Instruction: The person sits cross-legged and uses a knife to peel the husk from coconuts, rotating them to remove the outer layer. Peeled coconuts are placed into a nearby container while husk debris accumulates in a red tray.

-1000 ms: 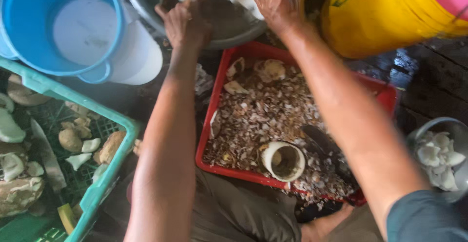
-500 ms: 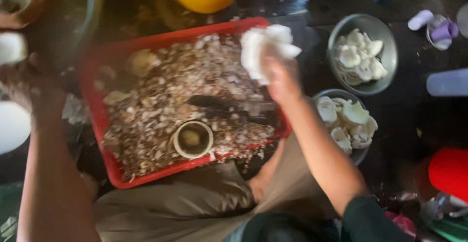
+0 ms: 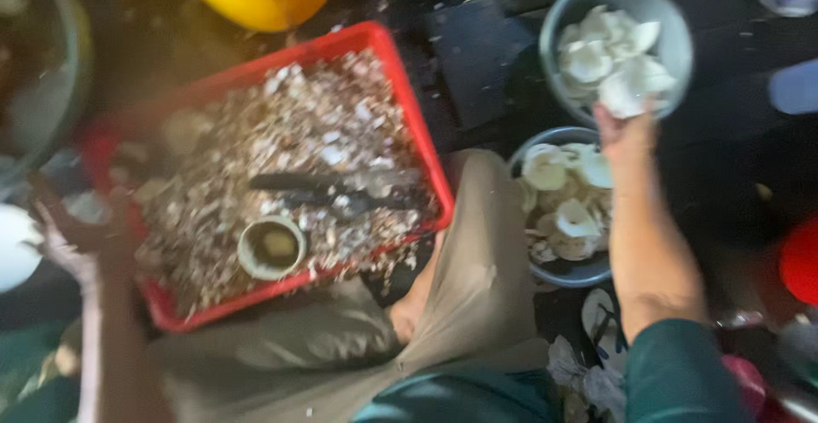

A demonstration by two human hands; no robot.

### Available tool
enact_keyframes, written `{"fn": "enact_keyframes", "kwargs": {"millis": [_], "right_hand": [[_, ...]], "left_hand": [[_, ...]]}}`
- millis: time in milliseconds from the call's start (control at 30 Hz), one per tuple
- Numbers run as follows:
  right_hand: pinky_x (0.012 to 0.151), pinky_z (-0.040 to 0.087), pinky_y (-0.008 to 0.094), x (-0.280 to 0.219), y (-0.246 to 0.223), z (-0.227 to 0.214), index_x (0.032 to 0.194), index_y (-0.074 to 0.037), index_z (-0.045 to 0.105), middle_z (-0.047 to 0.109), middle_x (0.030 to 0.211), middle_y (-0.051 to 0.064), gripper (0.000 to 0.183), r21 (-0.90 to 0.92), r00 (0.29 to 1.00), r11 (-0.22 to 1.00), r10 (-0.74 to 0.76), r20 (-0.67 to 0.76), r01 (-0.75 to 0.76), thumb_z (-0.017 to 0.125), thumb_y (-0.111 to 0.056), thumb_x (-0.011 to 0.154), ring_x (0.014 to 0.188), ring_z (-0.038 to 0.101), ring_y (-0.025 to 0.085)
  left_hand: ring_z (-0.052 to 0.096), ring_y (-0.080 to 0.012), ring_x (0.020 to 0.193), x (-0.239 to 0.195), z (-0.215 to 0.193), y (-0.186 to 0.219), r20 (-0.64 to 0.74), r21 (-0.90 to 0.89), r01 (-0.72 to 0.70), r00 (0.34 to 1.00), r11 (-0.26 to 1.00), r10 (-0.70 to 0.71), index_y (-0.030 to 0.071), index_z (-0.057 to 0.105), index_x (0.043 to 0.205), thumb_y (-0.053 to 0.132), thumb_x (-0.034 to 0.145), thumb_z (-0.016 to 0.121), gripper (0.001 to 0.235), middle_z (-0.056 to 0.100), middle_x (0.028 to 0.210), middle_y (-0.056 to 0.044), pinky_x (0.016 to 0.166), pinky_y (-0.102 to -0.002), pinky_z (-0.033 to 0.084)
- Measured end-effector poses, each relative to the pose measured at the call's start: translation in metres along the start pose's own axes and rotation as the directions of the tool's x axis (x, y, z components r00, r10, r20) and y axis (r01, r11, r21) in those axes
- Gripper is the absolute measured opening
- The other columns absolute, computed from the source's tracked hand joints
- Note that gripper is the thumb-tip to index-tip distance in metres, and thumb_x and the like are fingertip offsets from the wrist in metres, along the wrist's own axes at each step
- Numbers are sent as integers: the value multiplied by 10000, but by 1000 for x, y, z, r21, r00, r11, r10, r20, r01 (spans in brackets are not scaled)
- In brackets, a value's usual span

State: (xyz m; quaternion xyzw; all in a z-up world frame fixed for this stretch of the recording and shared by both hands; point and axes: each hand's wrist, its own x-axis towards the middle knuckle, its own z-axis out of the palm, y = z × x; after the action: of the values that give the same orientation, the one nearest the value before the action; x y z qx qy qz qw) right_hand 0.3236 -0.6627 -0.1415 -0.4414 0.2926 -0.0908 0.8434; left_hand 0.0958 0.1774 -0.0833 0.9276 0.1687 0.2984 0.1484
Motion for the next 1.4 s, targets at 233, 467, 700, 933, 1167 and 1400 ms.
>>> {"fn": "enact_keyframes", "kwargs": {"millis": [233,467,700,933,1167,1400], "right_hand": [[899,647,376,-28,6,37,1461,-99,522,616,1381,85,561,-255,986,967,19,163,23,702,-438,1053,1041,723,212],[771,596,336,-191,74,145,1258,-96,643,697,1058,49,306,-516,885,831,66,461,207,651,-326,1058,868,682,165],[788,591,305,-339,106,197,1236,-11,672,711,1038,95,256,-655,663,588,251,705,474,596,-213,1098,860,689,147],[716,543,263,-377,138,300,1230,-8,707,736,983,97,231,-611,560,467,263,786,639,618,-154,1075,775,656,110],[730,552,255,-412,165,278,1121,-63,737,758,1000,80,141,-129,98,162,190,977,978,718,-94,985,856,700,118],[748,549,255,-359,167,229,1193,-22,730,684,1169,105,146,-201,275,299,-229,934,933,652,-13,1070,879,648,134]], "left_hand": [[529,-431,1364,-67,-17,43,-292,-92,131,944,987,-153,-27,479,1520,278,1081,686,573,550,1464,-254,1189,-559,410],[531,-427,1342,-104,-18,65,-309,-110,236,915,966,-258,4,545,1477,180,1001,695,529,568,1436,-245,1151,-547,414],[578,-374,1253,-119,-14,57,-243,-195,202,938,960,-246,20,611,1373,171,953,761,471,603,1356,-187,1083,-509,422],[585,-388,1229,-101,-16,43,-199,-266,187,949,946,-243,42,627,1311,145,934,759,413,622,1309,-178,1062,-498,431],[589,-385,1205,-106,-5,43,-241,-285,199,932,937,-271,19,635,1266,119,916,761,385,626,1279,-187,1061,-492,440],[588,-382,1179,-90,-34,53,-249,-227,114,953,967,-171,17,637,1236,126,869,781,409,633,1233,-186,1042,-502,440]]}}
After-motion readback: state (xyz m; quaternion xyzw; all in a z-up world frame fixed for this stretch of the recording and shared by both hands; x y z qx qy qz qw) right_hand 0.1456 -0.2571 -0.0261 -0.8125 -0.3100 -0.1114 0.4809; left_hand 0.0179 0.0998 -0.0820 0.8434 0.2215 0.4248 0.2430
